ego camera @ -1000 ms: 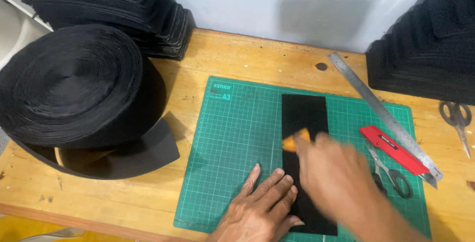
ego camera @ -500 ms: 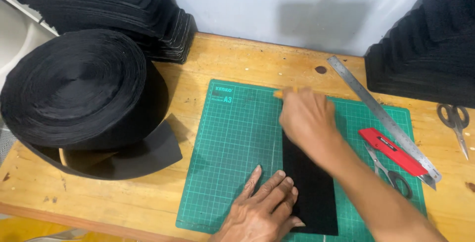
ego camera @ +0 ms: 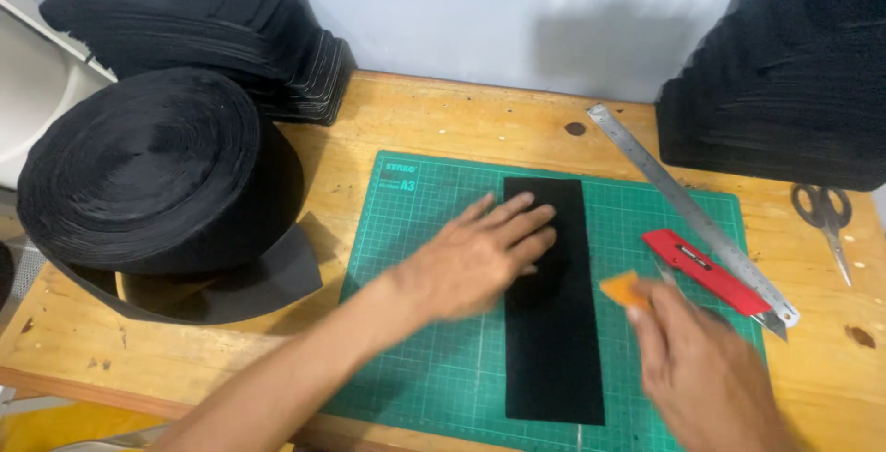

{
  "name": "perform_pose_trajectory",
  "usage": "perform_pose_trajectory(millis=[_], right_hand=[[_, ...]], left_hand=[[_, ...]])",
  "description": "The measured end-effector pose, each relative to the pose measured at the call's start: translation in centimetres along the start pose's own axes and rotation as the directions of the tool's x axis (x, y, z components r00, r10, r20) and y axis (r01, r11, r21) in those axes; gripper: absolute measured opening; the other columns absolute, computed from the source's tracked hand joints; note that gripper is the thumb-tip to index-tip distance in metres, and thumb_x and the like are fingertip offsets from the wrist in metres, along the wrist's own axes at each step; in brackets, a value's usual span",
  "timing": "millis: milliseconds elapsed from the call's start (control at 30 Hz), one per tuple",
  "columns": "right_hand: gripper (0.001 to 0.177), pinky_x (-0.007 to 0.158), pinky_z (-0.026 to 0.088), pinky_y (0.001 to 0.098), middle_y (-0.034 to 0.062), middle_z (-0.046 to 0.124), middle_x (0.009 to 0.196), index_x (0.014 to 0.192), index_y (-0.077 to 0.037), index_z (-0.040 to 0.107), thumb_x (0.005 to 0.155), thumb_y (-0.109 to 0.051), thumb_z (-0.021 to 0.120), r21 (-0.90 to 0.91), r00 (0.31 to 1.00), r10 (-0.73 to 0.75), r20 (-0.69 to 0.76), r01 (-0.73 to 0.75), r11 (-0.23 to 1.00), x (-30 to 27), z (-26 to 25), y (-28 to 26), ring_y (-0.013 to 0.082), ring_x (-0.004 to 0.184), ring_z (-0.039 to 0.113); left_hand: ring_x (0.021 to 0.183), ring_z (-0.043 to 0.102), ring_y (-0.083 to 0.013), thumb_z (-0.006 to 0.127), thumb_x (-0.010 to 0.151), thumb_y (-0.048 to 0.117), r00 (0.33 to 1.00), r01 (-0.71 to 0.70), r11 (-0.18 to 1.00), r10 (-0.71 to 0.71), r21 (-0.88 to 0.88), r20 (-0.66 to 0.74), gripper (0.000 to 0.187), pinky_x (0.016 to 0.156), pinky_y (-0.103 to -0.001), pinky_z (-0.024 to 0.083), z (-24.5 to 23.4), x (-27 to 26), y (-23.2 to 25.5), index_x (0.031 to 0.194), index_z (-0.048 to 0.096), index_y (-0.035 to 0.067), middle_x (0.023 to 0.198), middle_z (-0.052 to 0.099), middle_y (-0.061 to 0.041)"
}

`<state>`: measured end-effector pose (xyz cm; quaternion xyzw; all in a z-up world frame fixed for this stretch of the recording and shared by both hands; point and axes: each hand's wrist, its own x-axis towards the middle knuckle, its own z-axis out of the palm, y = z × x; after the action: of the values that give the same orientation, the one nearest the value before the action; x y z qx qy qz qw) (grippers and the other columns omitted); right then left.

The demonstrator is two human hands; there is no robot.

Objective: The person smooths a black fabric strip on a green cutting mat using an orange plastic scraper. They then use scissors to trim the edges of the fabric strip, rotating it to cut along the sides.

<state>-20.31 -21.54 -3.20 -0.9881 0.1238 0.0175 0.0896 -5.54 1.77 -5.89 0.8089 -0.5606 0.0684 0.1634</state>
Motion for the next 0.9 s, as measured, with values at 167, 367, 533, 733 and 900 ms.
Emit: perform_pose_trajectory(millis=[167, 367, 533, 733, 900], right_hand=[[0.028, 0.069, 0.059, 0.0442, -0.0076, 0.077, 0.112, 0.122, -0.031, 0.066, 0.098, -0.038, 0.055, 0.108, 0.955, 0.08, -0.287, -0.051, 0.993, -3.7, 5.6, 2.8, 0.0278, 0.091, 0.074], [0.027, 0.071, 0.057, 0.035, -0.0038, 0.076, 0.118, 0.122, -0.017, 0.072, 0.1, -0.028, 0.062, 0.169, 0.878, -0.003, -0.479, 0.096, 0.981, -4.6, 5.7, 2.3, 0.0195, 0.098, 0.073], [0.028, 0.071, 0.057, 0.0349, -0.0056, 0.076, 0.117, 0.123, -0.02, 0.073, 0.1, -0.031, 0.063, 0.151, 0.859, -0.013, -0.511, 0.105, 0.983, -4.6, 6.4, 2.8, 0.0186, 0.098, 0.073], [0.028, 0.066, 0.056, 0.0349, -0.0027, 0.077, 0.105, 0.124, -0.02, 0.076, 0.098, -0.029, 0.066, 0.174, 0.849, -0.051, -0.526, 0.166, 0.971, -4.5, 5.5, 2.7, 0.019, 0.085, 0.071], [0.036, 0.05, 0.055, 0.044, -0.0068, 0.068, 0.077, 0.128, -0.035, 0.071, 0.095, -0.037, 0.055, 0.127, 0.978, -0.084, -0.191, 0.109, 0.986, -3.7, 3.3, 2.7, 0.0218, 0.056, 0.061]], left_hand=[[0.148, 0.038, -0.0372, 0.039, 0.106, 0.043, 0.994, -0.068, 0.994, 0.061, 0.09, 0.087, 0.052, 0.114, -0.068, 0.028, 0.5, 2.5, -3.0, 0.149, 0.05, 0.017, 0.159, 0.044, -0.009], [0.141, 0.044, -0.0396, 0.039, 0.105, 0.042, 0.993, 0.116, 0.979, -0.107, 0.17, -0.057, 0.053, 0.118, -0.069, 0.021, -2.4, -2.0, -1.9, 0.14, 0.057, 0.006, 0.128, 0.055, -0.018], [0.104, 0.058, -0.0397, 0.042, 0.105, 0.044, 0.948, 0.316, 0.929, -0.303, 0.191, -0.095, 0.059, 0.11, -0.064, 0.039, -2.8, -6.4, 1.9, 0.138, 0.053, -0.003, 0.11, 0.049, -0.019], [0.098, 0.053, -0.0389, 0.058, 0.099, 0.048, 0.868, 0.456, 0.89, -0.442, 0.014, -0.225, 0.059, 0.074, -0.054, 0.042, -1.0, -7.3, 9.4, 0.129, 0.061, -0.003, 0.115, 0.057, -0.022], [0.087, 0.052, -0.035, 0.075, 0.095, 0.043, 0.837, 0.491, 0.87, -0.487, -0.053, -0.249, 0.071, 0.064, -0.05, 0.045, 3.4, -6.6, 14.0, 0.142, 0.048, -0.004, 0.123, 0.054, -0.022]])
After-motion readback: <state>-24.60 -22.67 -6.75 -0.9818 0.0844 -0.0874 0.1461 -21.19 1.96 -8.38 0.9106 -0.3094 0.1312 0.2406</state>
